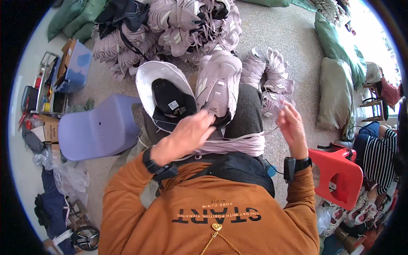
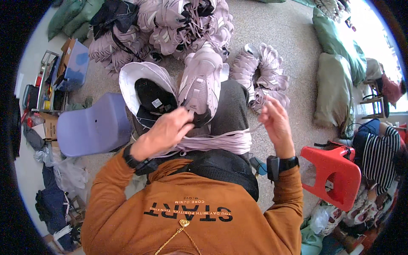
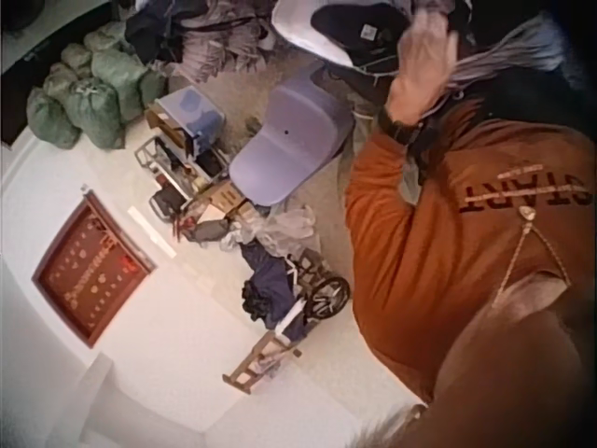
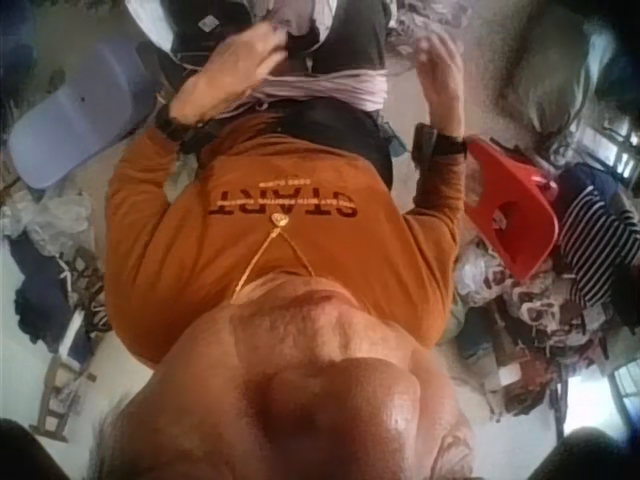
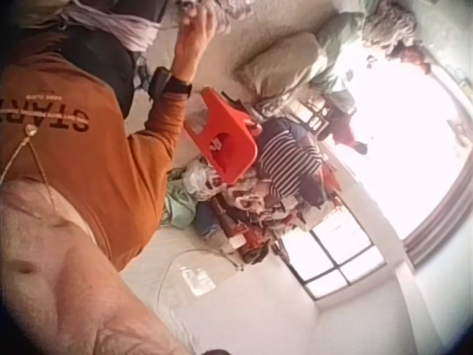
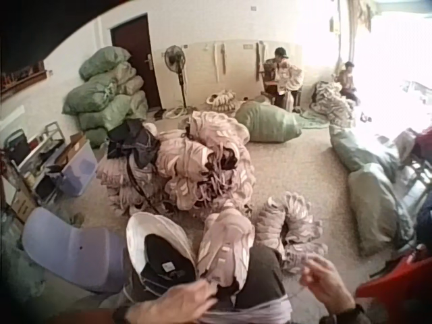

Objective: The person sits on the floor and laces a pair of light pink sneakers by hand. They repeatedly thread the laces through the eyelets, pull them tight, and adjust the fit, working on one shoe at a time.

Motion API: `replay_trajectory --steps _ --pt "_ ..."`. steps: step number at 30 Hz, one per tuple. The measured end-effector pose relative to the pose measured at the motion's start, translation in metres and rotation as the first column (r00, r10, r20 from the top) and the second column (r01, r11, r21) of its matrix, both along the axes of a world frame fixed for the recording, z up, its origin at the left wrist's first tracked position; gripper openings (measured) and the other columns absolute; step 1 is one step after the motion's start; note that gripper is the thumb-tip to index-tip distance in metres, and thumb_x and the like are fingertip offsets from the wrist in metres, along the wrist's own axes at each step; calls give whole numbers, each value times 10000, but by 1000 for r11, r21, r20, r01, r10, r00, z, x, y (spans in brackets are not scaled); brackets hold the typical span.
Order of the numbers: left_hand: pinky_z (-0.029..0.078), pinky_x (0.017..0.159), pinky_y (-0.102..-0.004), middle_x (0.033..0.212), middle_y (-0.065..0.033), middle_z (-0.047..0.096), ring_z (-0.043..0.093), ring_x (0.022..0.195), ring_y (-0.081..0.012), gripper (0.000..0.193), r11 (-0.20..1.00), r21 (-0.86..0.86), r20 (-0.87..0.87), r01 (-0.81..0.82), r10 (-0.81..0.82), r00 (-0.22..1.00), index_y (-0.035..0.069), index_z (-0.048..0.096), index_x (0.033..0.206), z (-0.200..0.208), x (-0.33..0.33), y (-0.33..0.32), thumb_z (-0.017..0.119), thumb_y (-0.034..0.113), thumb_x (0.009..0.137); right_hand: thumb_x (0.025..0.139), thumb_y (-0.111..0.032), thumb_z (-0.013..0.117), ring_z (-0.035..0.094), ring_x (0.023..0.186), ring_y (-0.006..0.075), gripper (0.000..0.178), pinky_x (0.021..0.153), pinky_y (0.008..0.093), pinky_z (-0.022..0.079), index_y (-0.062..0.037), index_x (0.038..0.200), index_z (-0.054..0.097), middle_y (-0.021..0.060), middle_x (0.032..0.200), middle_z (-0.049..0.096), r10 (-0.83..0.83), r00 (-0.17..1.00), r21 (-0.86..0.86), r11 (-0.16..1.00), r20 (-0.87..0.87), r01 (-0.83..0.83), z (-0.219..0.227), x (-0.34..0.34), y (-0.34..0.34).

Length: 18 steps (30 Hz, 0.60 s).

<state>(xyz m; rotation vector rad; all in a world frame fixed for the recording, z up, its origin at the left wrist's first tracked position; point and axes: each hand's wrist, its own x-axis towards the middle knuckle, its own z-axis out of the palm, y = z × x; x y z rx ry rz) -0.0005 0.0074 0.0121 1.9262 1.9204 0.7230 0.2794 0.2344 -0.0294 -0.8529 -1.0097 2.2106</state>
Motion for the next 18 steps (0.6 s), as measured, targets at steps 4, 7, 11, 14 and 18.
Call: replay_trajectory --steps 4,7,11,14,18 --pt "494 616 -443 709 -139 635 658 670 -357 267 970 -4 278 -244 235 931 9 596 995 -6 20 69 743 200 881 1035 -165 579 650 694 115 221 606 231 534 7 1173 601 56 879 682 203 975 -58 978 94 -198 -6 -41 -19" --pt "493 617 -448 702 -150 627 651 655 -357 302 912 41 219 -408 390 894 5 583 1081 -29 30 85 734 177 885 1021 -149 592 580 640 69 193 559 201 466 -1 1140 623 14 802 647 264 941 71 956 214 -284 8 -67 -25" --pt "493 618 -450 702 -160 623 652 658 -356 325 900 73 323 -429 386 864 2 570 1151 -33 36 74 701 67 861 996 -130 609 487 626 22 136 544 193 383 -6 1030 654 -37 755 587 203 928 338 889 314 -309 15 -102 -22" --pt "493 618 -451 699 -154 619 649 651 -348 370 905 33 359 -424 385 850 -7 570 1190 -30 34 75 701 55 849 982 -123 612 500 657 33 126 572 211 398 -2 981 646 -44 753 575 214 914 452 815 345 -362 -2 -117 -16" --pt "493 617 -452 700 -152 619 647 649 -343 384 896 54 377 -441 391 840 -5 574 1210 -33 36 73 697 71 855 956 -105 616 554 656 105 112 588 282 447 4 981 628 31 730 594 165 871 621 640 463 -452 -6 -127 -9"
